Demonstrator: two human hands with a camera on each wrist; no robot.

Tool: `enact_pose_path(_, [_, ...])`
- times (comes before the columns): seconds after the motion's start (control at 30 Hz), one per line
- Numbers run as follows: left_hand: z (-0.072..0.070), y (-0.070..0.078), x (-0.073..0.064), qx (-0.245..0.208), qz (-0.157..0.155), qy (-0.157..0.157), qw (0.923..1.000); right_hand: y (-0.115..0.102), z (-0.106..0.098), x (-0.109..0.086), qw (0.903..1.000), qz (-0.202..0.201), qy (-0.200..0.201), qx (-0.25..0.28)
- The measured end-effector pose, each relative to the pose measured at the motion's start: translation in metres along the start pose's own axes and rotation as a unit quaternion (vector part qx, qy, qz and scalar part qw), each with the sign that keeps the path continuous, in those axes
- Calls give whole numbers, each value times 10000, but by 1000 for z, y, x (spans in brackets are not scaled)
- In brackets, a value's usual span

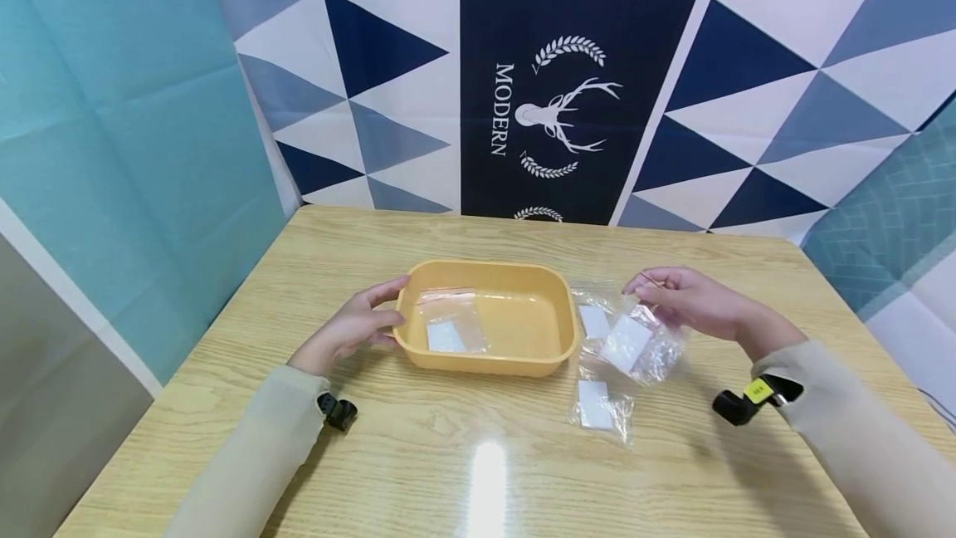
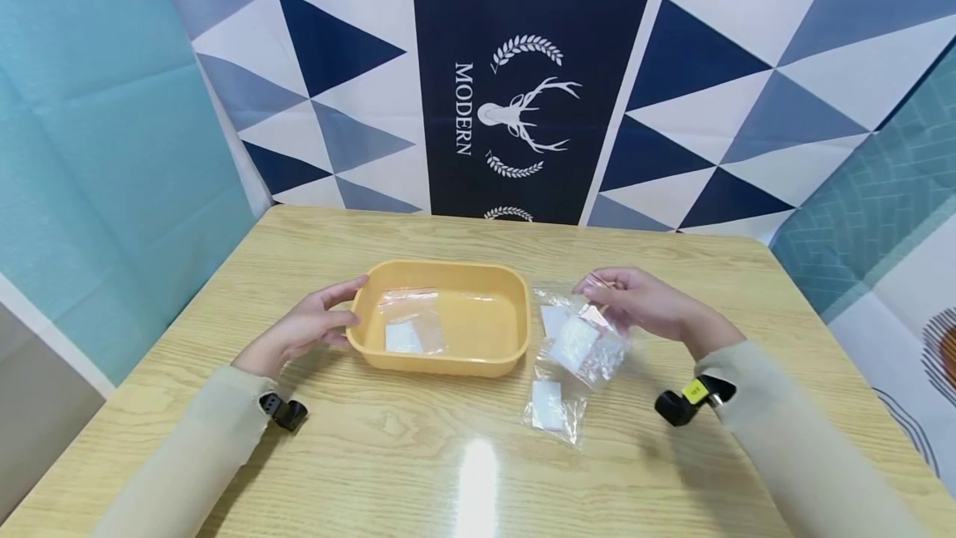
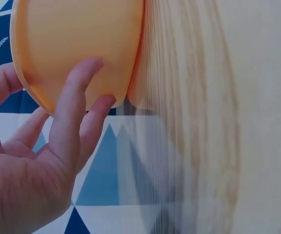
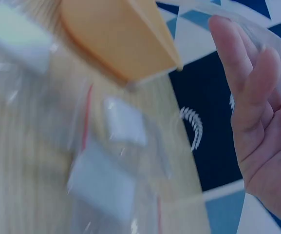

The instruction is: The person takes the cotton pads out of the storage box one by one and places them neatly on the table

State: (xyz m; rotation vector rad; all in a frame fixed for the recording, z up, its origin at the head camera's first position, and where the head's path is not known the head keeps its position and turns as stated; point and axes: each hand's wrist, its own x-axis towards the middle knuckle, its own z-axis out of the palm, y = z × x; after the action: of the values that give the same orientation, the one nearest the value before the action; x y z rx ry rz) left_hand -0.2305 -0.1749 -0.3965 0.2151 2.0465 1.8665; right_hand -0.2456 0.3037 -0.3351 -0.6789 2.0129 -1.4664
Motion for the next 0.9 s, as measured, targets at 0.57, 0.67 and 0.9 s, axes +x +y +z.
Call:
enact_pose_path(0.57, [-1,-5,-12,-136,-11,-54,9999,65,7,-54,9985,319,-357,273])
enact_pose_path(0.67, [-1,-8,-17,-200,21,-153,9997,73,8,-56,9982,167,-529,240])
enact_pose_path(0.9, [-1,-10,-24,-186,96,-282,9994,85,8,-58,9971,125,-686,309])
